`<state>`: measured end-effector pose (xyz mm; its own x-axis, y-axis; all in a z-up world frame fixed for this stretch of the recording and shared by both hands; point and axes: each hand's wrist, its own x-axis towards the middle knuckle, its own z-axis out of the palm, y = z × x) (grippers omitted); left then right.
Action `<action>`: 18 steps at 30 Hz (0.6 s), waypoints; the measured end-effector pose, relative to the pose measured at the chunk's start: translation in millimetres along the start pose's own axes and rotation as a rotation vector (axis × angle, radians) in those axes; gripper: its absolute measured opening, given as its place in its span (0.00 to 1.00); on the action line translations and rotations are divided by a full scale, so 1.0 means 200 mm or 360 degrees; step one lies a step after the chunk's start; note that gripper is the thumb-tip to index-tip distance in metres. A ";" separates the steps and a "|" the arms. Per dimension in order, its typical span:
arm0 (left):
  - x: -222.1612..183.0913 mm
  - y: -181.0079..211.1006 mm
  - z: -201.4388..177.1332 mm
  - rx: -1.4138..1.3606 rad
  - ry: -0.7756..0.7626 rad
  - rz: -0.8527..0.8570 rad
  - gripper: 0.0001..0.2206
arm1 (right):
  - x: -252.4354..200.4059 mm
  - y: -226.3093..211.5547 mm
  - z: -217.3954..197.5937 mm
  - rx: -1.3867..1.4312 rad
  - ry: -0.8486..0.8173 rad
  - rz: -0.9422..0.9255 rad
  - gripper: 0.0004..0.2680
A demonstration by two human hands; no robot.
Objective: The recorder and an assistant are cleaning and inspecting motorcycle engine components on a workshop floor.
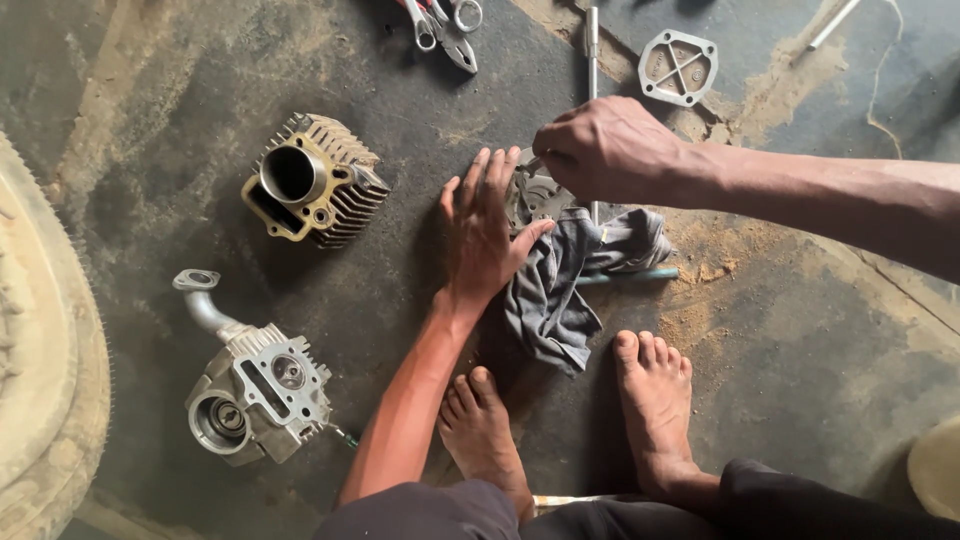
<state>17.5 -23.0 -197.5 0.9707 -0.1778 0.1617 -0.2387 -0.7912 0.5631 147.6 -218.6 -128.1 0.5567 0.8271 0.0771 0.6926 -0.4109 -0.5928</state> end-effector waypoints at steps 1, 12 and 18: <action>0.00 0.01 -0.01 -0.0003 -0.0004 -0.0006 0.46 | 0.00 0.01 0.00 0.0005 -0.0006 0.0002 0.06; -0.01 0.03 0.01 0.0065 0.0128 0.0006 0.52 | 0.01 -0.04 0.00 -0.0102 -0.0064 0.0062 0.09; 0.00 0.08 0.01 0.0123 0.0105 -0.0055 0.54 | -0.02 -0.06 0.00 -0.0015 0.0024 -0.0012 0.08</action>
<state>13.9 -37.9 -190.3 0.9737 -0.1129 0.1978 -0.2000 -0.8393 0.5055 137.7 -217.9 -121.0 0.5583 0.8243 0.0938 0.7010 -0.4082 -0.5848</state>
